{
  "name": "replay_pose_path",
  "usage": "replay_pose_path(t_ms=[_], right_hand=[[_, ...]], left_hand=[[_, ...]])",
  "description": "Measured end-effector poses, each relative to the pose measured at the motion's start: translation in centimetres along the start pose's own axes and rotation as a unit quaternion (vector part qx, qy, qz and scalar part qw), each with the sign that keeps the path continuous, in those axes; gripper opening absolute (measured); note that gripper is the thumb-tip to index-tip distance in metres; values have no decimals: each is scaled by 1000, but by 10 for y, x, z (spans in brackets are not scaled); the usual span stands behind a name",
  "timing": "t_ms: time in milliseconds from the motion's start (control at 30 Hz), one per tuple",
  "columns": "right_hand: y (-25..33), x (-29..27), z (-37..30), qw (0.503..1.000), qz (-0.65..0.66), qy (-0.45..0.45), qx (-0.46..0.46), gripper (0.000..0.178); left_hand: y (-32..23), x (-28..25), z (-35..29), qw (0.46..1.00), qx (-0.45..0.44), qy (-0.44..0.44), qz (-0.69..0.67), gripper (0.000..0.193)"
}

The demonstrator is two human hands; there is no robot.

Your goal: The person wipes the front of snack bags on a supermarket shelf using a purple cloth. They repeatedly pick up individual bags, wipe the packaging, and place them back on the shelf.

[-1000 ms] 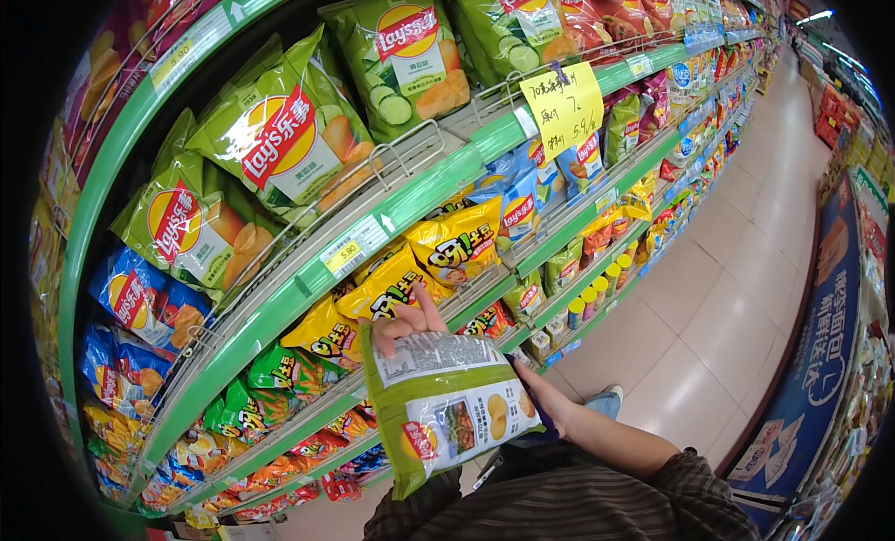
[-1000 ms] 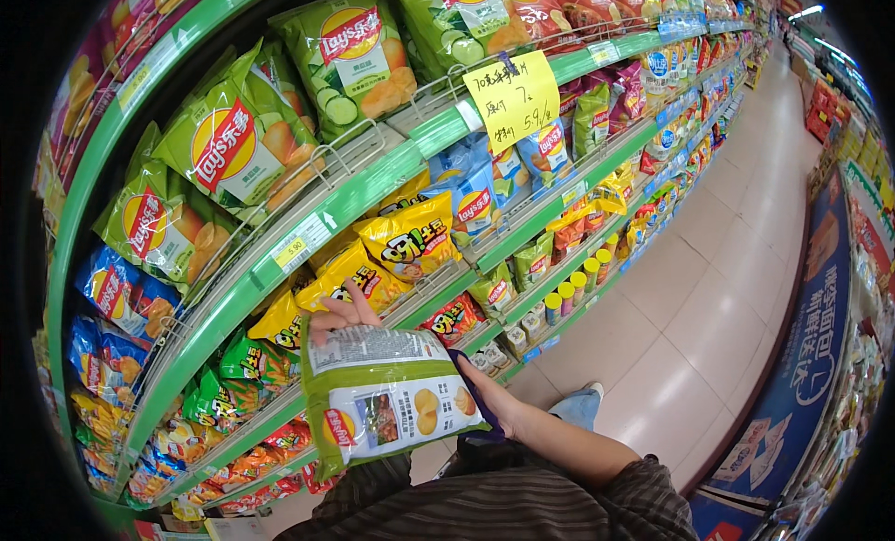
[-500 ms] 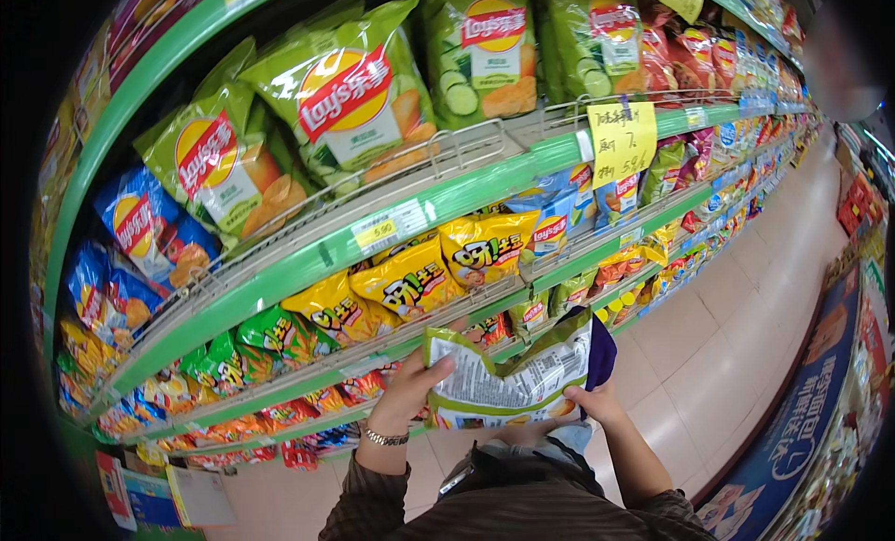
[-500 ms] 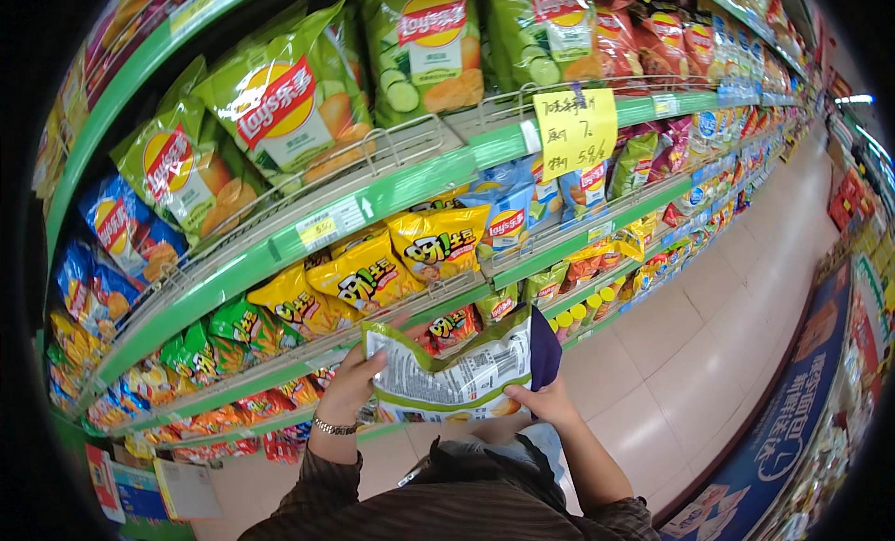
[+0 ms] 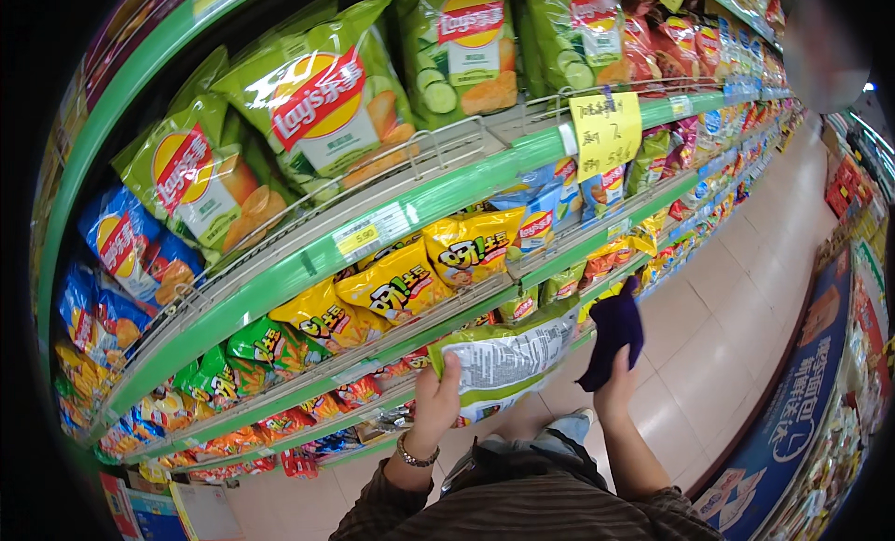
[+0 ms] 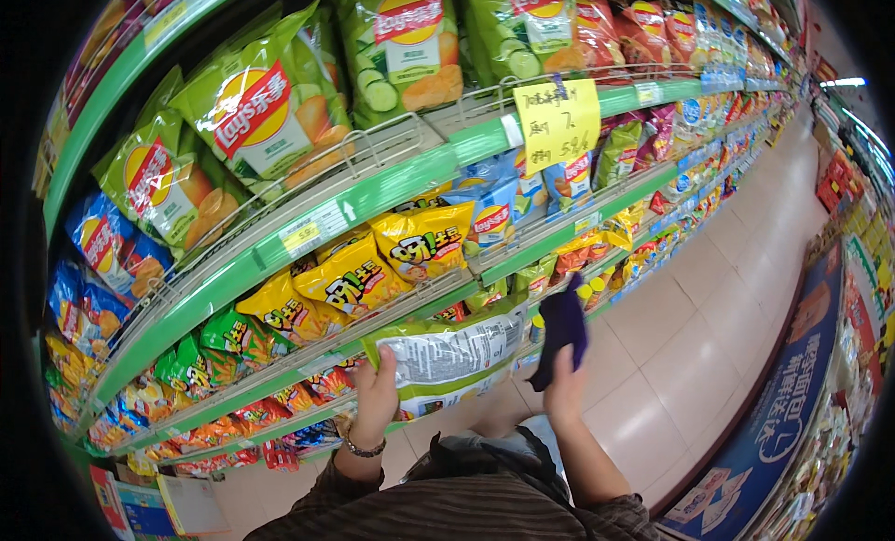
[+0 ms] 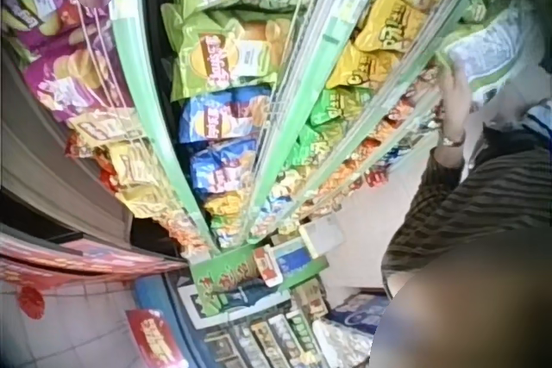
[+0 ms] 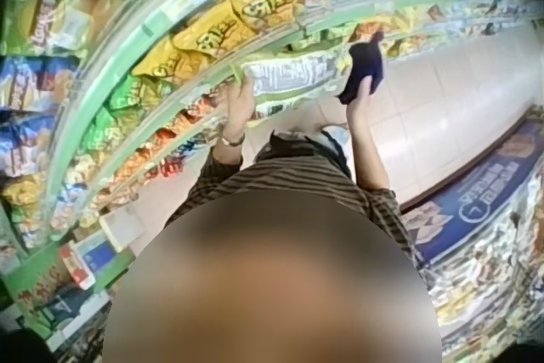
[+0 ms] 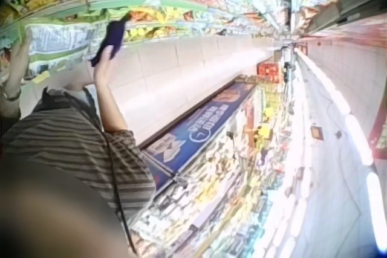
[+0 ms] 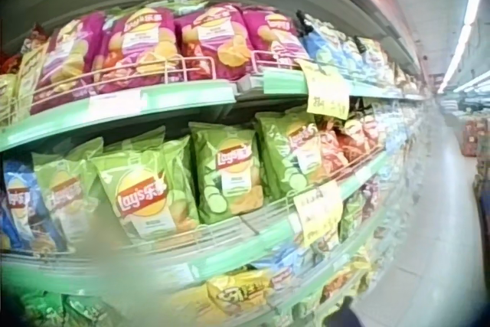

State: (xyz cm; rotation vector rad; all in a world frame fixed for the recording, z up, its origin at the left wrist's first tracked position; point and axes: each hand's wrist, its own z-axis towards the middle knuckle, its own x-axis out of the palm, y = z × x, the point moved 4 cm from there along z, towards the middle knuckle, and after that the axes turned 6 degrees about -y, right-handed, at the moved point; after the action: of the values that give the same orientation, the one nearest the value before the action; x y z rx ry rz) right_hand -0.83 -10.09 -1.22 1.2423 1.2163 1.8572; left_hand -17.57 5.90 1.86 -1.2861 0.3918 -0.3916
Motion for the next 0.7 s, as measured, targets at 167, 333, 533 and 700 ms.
replay_pose_path(t_ms=[167,333,533,700], right_hand=[[34,98,-37,812,-327,293,-385,60],[39,88,-21,759,-451,229,-409,57],[15,67,21,874,-354,150,-298,36],[27,102,-43,834,-325,299,-331,49]], left_hand=[[11,22,-12,986,155,52,29,23],[-9,-2,-18,987,162,2,-17,24],[2,-13,-14,992,128,-15,-5,28],[1,1,-16,995,53,-68,-40,28]])
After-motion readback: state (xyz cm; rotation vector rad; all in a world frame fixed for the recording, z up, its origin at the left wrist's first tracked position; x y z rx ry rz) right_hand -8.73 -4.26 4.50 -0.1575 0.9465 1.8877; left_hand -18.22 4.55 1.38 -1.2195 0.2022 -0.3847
